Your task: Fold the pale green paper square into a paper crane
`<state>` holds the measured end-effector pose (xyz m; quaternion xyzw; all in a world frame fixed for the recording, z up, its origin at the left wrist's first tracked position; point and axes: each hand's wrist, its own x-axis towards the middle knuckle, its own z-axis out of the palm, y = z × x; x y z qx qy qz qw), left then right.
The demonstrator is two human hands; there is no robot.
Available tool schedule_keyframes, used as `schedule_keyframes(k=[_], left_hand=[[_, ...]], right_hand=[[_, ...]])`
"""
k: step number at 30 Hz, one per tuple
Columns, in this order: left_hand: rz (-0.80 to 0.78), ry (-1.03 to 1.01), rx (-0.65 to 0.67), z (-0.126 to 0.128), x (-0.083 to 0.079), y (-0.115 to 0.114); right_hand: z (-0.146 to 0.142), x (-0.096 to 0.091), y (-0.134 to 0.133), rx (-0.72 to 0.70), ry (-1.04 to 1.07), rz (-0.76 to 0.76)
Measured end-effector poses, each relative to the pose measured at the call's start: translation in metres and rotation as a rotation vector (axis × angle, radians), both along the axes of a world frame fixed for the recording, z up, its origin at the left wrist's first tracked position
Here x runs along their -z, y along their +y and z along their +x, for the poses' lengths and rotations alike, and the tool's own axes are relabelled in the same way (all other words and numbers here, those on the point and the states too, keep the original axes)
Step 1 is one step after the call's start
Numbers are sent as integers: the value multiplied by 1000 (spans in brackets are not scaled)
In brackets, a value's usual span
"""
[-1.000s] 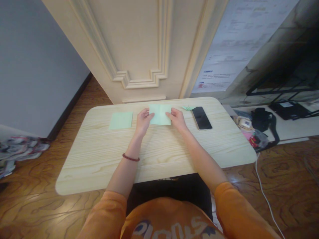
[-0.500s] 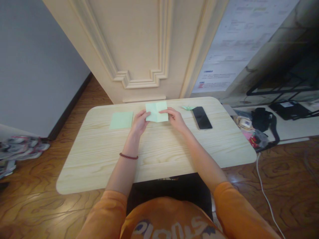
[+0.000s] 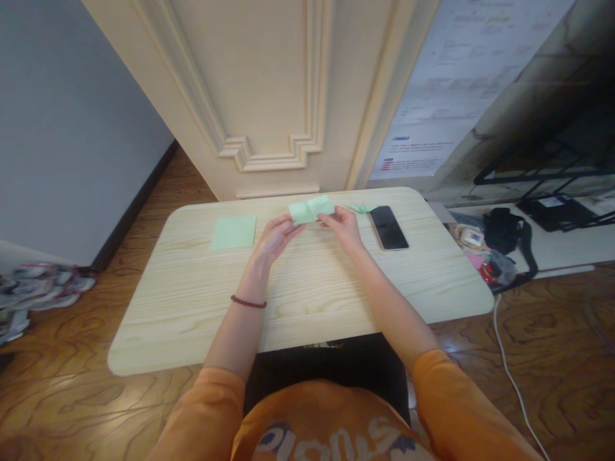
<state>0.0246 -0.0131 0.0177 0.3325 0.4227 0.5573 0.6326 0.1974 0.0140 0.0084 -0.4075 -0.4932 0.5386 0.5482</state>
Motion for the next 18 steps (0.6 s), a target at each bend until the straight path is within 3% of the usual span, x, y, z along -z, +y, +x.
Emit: schedule_keyframes(k=[7,13,18], left_hand=[[86,90,75,6,-4,-3],[120,211,-114,15,5,-3],[120,209,-184,18,9,-2]], right_hand=[[-1,-2,-2,56,76,12],[-8,-3,-9,20,82,6],[-12,3,-10,2,110,-32]])
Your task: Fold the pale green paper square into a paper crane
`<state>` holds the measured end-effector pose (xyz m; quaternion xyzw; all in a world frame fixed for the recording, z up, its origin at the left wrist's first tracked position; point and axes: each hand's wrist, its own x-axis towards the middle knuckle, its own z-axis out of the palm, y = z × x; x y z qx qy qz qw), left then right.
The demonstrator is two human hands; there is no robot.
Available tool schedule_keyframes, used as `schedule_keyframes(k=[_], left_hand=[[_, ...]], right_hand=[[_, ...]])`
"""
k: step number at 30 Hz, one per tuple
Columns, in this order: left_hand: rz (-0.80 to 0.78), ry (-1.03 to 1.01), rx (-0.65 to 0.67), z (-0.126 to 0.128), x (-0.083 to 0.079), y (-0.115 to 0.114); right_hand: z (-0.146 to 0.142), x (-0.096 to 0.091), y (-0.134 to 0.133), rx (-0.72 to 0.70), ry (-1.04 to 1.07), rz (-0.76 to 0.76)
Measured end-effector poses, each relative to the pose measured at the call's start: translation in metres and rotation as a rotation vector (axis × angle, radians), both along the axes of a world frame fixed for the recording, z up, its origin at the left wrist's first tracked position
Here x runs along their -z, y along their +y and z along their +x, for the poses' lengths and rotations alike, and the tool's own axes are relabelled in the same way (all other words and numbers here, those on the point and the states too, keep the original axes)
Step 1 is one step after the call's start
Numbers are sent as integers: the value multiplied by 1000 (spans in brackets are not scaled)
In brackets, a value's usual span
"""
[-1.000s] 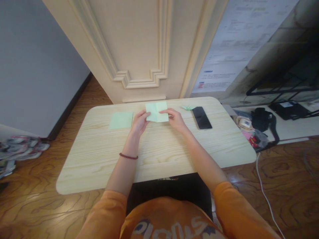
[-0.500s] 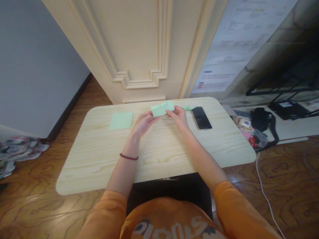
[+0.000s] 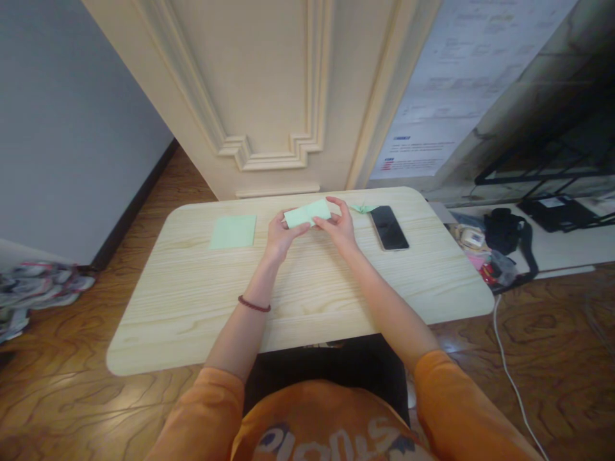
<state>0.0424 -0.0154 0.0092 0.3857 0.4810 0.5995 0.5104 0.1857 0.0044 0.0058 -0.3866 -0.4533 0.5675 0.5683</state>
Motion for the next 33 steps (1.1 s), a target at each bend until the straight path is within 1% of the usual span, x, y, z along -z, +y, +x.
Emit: schedule_keyframes(k=[4,7,11,17,23,29,33], left_hand=[[33,-14,-37,1,1,0],[47,-10,-30,1,2,1],[51,-5,-16,1,1,1],[51,-18,-19,2,3,1],[33,-16,-3,1,7,3],[49,-21,16,0,4,2],[52,-4,7,0,2,2]], right_hand=[[-1,7,2,-65,18,-66],[-1,9,3,-75,62,-112],[1,7,4,-57,107,-132],[1,5,3,-24,108,-126],[3,4,4,-12,168,-195],[12,0,10,55,226,-226],[14,0,12,75,246,-233]])
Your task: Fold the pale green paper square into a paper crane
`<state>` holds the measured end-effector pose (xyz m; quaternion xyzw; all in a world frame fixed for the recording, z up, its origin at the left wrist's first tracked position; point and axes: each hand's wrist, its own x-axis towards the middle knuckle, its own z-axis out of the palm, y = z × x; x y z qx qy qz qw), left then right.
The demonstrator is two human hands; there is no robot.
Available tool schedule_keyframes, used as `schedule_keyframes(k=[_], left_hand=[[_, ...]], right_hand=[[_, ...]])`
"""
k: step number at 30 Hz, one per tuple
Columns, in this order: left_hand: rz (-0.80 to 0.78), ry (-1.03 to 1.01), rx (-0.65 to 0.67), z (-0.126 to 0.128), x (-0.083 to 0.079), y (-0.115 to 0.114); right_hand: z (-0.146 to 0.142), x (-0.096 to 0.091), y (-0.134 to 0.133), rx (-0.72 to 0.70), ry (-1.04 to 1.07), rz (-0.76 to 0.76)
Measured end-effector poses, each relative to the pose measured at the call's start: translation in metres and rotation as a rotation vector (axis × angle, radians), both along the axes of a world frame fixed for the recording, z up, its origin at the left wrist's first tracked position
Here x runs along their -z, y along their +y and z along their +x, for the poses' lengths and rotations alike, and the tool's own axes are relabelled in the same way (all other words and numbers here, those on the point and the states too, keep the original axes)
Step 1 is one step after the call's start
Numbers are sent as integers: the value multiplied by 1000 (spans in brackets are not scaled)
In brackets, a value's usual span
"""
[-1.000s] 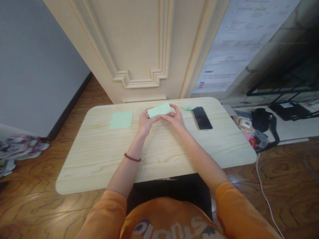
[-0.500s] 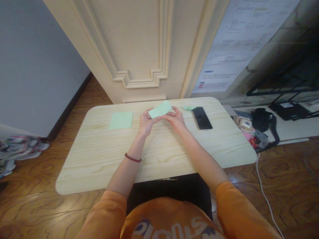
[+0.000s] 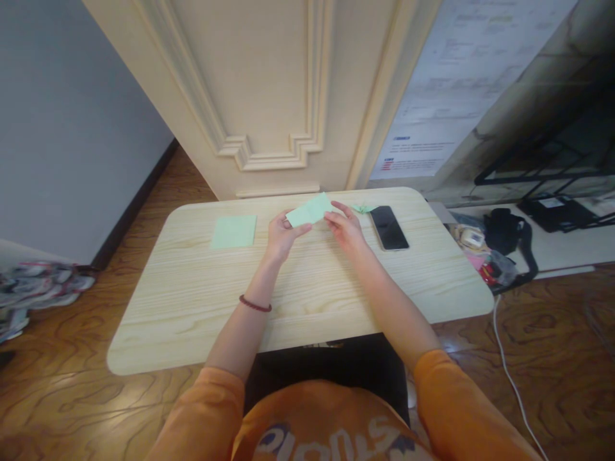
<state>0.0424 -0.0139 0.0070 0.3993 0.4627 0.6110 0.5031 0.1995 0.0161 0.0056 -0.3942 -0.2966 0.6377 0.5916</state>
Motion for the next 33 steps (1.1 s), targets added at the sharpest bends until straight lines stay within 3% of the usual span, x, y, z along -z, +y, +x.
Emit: schedule_keyframes(k=[9,20,27,33], left_hand=[[-42,-11,-61,-7,-1,1],[25,-44,138,-11,5,5],[58,128,-39,-15,13,12],[153,294,-170,-7,16,12]], right_hand=[[3,-1,3,70,40,-32],[6,2,6,136,43,15],[5,7,3,230,-397,301],[3,-3,-14,437,-1009,647]])
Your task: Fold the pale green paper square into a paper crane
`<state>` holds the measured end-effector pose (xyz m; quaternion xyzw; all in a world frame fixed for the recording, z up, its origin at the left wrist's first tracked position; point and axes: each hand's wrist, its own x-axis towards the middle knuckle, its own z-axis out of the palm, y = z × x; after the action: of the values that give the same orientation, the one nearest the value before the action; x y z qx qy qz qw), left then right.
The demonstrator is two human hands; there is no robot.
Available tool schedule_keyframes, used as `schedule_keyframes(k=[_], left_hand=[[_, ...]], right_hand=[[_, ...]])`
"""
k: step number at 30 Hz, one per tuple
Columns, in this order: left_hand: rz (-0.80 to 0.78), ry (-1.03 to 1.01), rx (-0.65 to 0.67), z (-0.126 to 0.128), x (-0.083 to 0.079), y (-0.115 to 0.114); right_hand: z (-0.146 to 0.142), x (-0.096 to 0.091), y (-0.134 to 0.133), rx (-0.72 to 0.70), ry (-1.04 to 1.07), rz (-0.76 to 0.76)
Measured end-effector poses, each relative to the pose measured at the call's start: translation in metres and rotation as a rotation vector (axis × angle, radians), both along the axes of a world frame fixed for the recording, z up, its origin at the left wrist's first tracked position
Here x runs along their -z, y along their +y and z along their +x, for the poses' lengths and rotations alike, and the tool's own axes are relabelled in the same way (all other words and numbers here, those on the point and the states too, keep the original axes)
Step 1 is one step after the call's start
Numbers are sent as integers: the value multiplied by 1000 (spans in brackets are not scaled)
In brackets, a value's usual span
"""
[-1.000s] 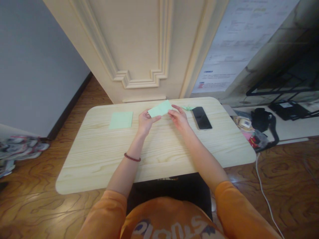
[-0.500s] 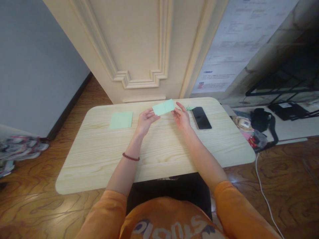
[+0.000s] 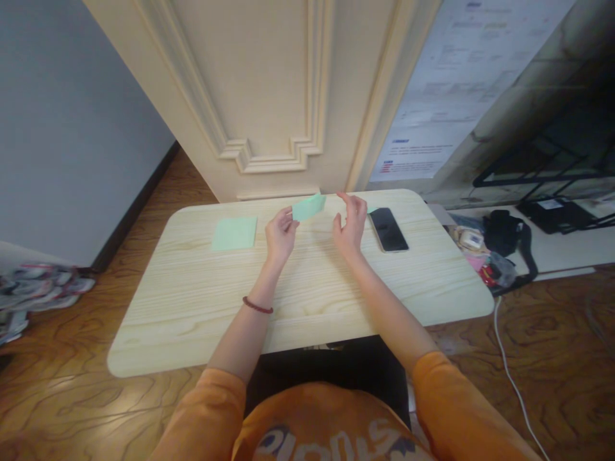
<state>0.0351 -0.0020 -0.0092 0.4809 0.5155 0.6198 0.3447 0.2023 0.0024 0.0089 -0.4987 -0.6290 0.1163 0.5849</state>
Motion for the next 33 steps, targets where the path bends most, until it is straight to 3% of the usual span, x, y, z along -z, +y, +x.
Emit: schedule_keyframes(k=[3,7,15,20,23,28,30,33], left_hand=[[30,52,-7,3,0,-2],[48,101,27,6,-1,-4],[39,79,114,9,-3,-6],[-132,-87,253,7,-12,-9],[-242,-202,269,3,-18,-11],[-203,-139,172,-2,-8,-4],[-160,-125,98,-5,0,0],[-122,-110,89,-11,5,4]], right_hand=[[-2,-1,-3,-171,-141,-5],[-7,3,-3,-326,-151,-105],[-8,7,0,-312,-87,-148],[-5,8,1,-299,-165,-133],[-5,7,0,-302,-254,-135],[-5,5,-1,-362,-330,-132],[-5,5,0,-387,-316,-122],[-5,5,2,-403,-260,-133]])
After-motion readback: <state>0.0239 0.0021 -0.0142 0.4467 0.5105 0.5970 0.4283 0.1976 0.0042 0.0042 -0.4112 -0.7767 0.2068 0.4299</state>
